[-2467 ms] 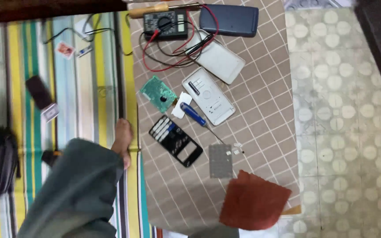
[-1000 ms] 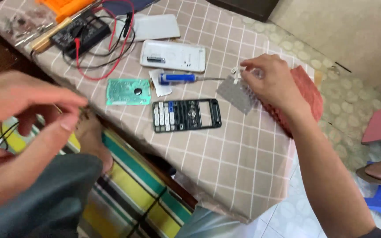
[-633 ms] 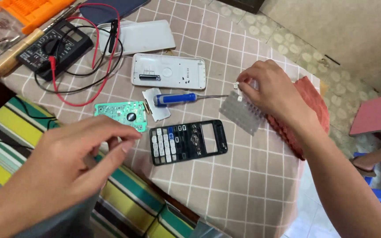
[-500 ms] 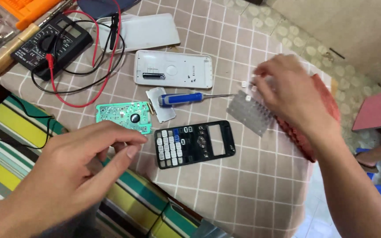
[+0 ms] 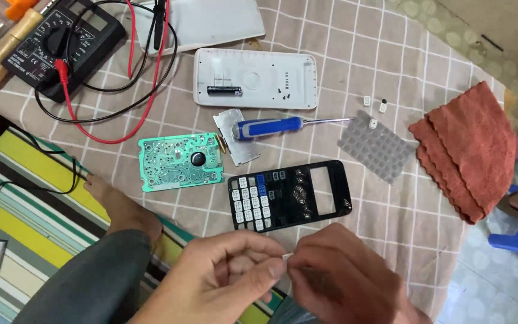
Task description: Disassembling and reassembling a digital calculator to inspect or repair internal components like the LCD and PCB.
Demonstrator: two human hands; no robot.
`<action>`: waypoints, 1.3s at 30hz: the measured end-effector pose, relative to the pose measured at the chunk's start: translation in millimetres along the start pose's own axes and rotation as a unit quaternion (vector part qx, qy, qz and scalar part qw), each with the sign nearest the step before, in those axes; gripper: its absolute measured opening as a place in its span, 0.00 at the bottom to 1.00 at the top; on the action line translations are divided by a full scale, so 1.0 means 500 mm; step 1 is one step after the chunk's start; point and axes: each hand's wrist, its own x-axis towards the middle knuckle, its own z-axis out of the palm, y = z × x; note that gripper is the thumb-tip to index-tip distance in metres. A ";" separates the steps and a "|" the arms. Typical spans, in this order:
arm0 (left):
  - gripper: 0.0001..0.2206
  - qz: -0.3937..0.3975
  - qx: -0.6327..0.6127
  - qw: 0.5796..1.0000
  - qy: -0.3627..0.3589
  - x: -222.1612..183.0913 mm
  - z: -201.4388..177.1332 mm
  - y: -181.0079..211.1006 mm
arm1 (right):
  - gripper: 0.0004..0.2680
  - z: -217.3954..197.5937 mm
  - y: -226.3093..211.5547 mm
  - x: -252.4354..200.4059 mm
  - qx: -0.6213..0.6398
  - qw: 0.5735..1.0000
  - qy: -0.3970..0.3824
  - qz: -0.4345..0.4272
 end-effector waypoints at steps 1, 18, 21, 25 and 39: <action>0.09 0.039 -0.009 0.999 -0.002 0.002 -0.001 -0.002 | 0.02 0.005 -0.005 0.004 -0.014 1.000 0.018 -0.011; 0.11 0.009 0.022 1.000 0.017 0.014 0.005 -0.027 | 0.02 -0.004 0.005 -0.013 0.091 0.991 0.035 0.088; 0.13 -0.039 0.009 0.996 0.081 0.017 0.019 -0.043 | 0.03 -0.003 0.021 -0.023 0.093 0.994 0.015 0.049; 0.16 0.022 -0.120 0.988 0.098 0.014 0.040 -0.107 | 0.06 -0.008 0.014 -0.029 0.078 0.993 -0.038 0.079; 0.16 0.027 -0.156 0.978 0.138 0.003 0.048 -0.127 | 0.06 -0.021 0.018 -0.019 0.147 0.986 -0.063 0.045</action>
